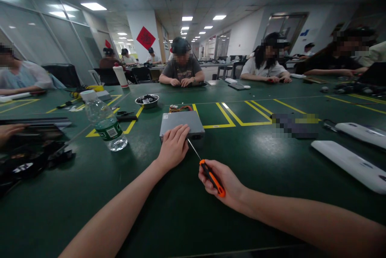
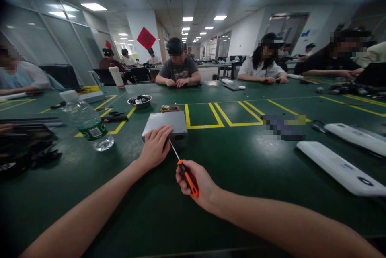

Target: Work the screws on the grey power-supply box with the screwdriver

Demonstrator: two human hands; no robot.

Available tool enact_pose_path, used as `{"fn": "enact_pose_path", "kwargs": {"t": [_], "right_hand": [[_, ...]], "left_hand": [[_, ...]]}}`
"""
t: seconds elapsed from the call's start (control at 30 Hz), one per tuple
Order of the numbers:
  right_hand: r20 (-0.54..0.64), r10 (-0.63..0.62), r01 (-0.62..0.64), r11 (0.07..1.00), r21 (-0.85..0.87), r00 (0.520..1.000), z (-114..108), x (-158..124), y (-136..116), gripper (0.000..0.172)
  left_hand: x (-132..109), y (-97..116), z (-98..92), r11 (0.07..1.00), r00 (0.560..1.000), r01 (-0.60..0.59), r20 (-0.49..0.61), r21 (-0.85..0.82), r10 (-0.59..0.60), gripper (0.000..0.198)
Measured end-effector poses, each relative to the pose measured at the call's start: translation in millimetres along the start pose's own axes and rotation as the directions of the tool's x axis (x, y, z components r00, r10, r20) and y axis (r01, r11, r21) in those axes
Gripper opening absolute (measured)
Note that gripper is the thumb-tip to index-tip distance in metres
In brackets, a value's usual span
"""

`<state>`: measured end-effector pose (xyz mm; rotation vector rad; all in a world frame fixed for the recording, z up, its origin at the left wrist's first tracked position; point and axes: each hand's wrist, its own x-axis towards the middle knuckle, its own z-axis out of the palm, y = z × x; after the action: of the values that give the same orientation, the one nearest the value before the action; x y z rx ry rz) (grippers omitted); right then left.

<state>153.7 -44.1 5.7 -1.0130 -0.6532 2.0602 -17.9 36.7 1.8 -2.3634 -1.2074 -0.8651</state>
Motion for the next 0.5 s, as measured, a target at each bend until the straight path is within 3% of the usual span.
{"fn": "enact_pose_path", "kwargs": {"t": [0.5], "right_hand": [[-0.074,0.015,-0.008,0.995,0.102,0.997,-4.1,0.4,0.5,0.027]], "left_hand": [[1.3,3.1,1.6,0.996,0.999,0.050,-0.017,-0.069,-0.052,0.037]]}}
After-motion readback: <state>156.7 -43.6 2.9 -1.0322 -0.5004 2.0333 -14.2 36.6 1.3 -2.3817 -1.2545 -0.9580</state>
